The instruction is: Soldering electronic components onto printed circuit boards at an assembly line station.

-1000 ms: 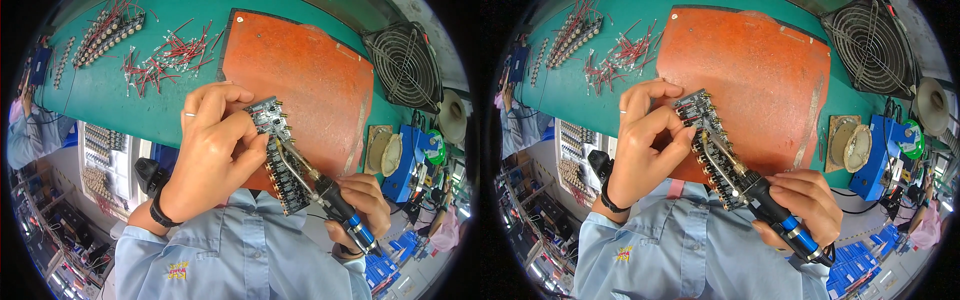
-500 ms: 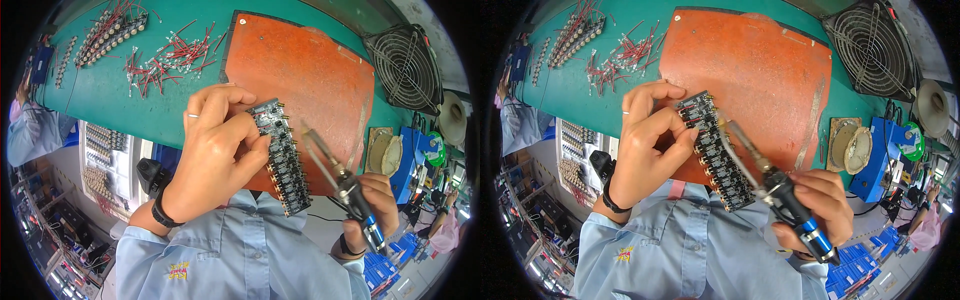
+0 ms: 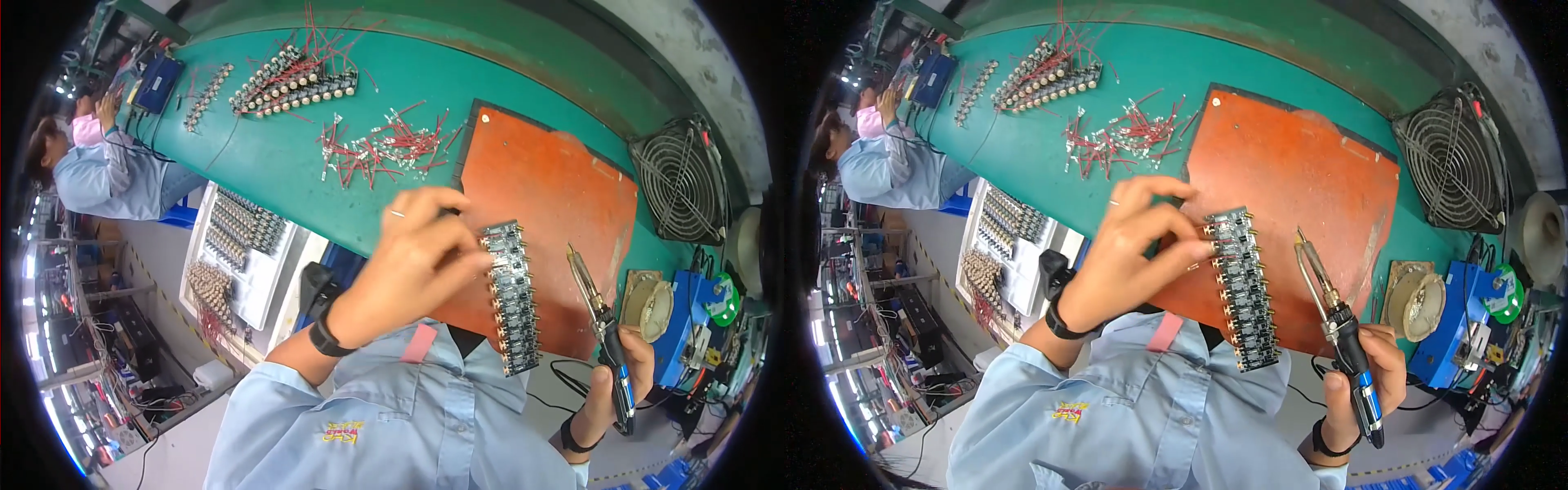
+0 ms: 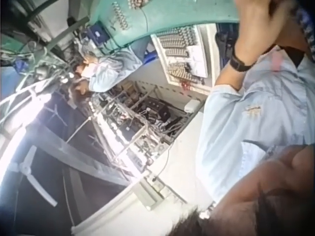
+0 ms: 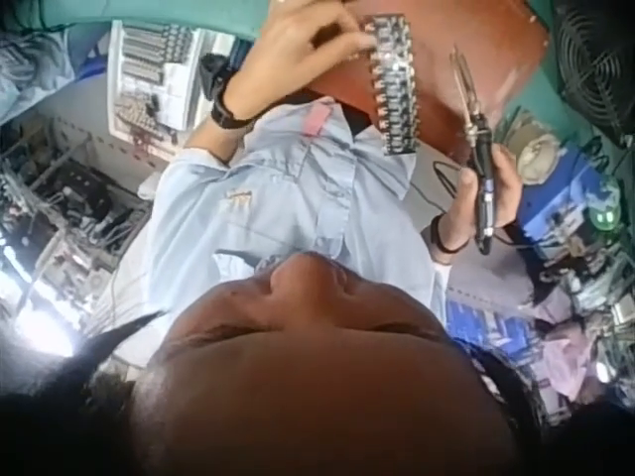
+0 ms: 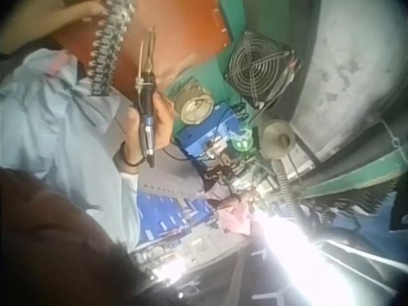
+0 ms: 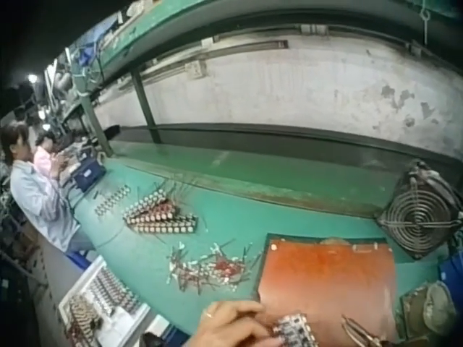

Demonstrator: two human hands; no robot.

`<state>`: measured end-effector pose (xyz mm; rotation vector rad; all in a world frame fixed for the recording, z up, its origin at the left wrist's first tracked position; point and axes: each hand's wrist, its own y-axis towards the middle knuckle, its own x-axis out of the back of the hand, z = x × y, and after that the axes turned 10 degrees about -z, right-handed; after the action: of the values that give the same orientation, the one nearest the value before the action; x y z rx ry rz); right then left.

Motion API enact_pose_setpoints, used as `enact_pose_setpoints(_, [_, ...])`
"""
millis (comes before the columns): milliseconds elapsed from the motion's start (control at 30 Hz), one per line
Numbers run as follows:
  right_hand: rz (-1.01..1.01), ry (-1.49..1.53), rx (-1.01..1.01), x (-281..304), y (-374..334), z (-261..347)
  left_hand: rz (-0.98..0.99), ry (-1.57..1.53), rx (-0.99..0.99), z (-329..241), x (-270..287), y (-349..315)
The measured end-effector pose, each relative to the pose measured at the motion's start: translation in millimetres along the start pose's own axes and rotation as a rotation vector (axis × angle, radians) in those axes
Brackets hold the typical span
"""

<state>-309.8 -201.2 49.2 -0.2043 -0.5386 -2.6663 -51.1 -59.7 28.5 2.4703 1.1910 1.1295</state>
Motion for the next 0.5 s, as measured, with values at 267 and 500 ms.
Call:
enact_pose_setpoints(267, [0.046,-0.033,0.031,2,-2,-3,-0.146,0.439,-0.010,68,36,22])
enact_pose_setpoints(500, [0.039,-0.002,0.026,-6,-2,5,-0.091,0.396,-0.075,69,36,27])
